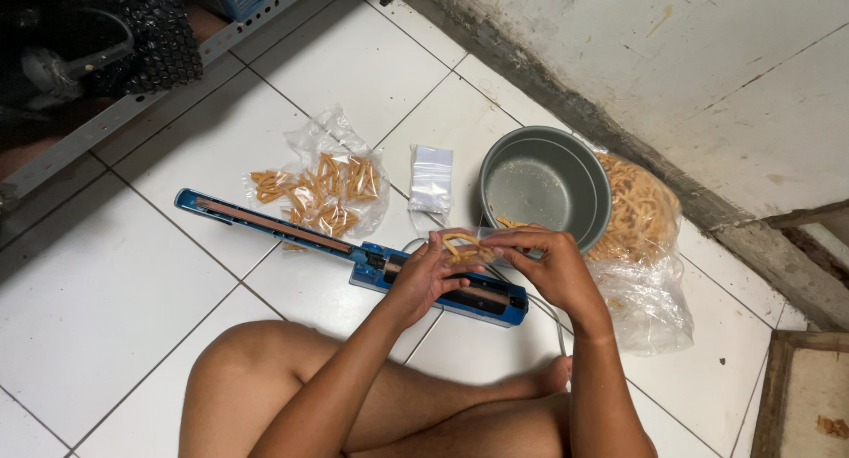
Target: The person puts snack pieces into small plastic bags by hand and seals the bags using a heat sealer.
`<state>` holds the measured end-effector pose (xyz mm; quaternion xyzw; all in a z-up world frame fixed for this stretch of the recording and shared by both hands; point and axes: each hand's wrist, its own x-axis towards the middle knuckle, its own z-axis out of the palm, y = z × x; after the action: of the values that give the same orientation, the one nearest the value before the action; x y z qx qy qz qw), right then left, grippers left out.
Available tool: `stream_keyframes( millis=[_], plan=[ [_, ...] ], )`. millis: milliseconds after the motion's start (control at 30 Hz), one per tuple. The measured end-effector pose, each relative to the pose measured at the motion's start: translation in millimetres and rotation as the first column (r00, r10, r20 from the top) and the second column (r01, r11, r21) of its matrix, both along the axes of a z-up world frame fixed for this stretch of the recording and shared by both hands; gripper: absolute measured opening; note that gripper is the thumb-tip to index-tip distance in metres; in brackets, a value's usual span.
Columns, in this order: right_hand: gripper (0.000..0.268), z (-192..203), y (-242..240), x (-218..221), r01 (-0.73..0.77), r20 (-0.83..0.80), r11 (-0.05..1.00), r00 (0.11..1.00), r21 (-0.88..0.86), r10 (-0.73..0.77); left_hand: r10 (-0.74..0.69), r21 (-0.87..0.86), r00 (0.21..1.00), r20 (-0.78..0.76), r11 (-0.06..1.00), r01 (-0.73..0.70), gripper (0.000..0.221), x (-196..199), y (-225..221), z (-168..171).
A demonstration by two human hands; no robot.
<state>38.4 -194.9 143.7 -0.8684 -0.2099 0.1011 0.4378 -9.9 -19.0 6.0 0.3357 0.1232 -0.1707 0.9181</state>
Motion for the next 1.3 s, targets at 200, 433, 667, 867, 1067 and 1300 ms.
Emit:
stream_keyframes(
  millis=[200,433,667,867,1067,1300],
  plan=[
    [0.024,3,-13,8,0.185,-0.093,0.977,0.980,0.105,-0.175,0.007,0.010,0.999,-0.053,1.000,-0.007,0.057,3,3,3],
    [0.036,-67,-54,66,0.283,-0.027,0.882,0.948,-0.376,-0.316,0.074,-0.032,0.990,-0.121,0.996,-0.078,0.053,8,3,-15],
    [0.051,-148,-60,108,0.098,-0.040,0.823,0.989,-0.559,-0.144,0.130,-0.028,0.972,-0.196,0.990,-0.138,0.045,10,3,-12],
    [0.042,-156,-57,113,0.110,-0.034,0.840,0.988,-0.531,-0.151,0.131,-0.003,0.971,-0.199,0.991,-0.134,0.048,13,0,-13],
    [0.035,-159,-49,112,0.105,-0.024,0.828,0.990,-0.550,-0.141,0.147,0.005,0.968,-0.202,0.989,-0.149,0.045,13,0,-18],
    [0.023,-150,-57,106,0.185,-0.059,0.859,0.969,-0.478,-0.241,0.157,0.011,0.966,-0.204,0.987,-0.158,0.045,12,3,-18]
  ],
)
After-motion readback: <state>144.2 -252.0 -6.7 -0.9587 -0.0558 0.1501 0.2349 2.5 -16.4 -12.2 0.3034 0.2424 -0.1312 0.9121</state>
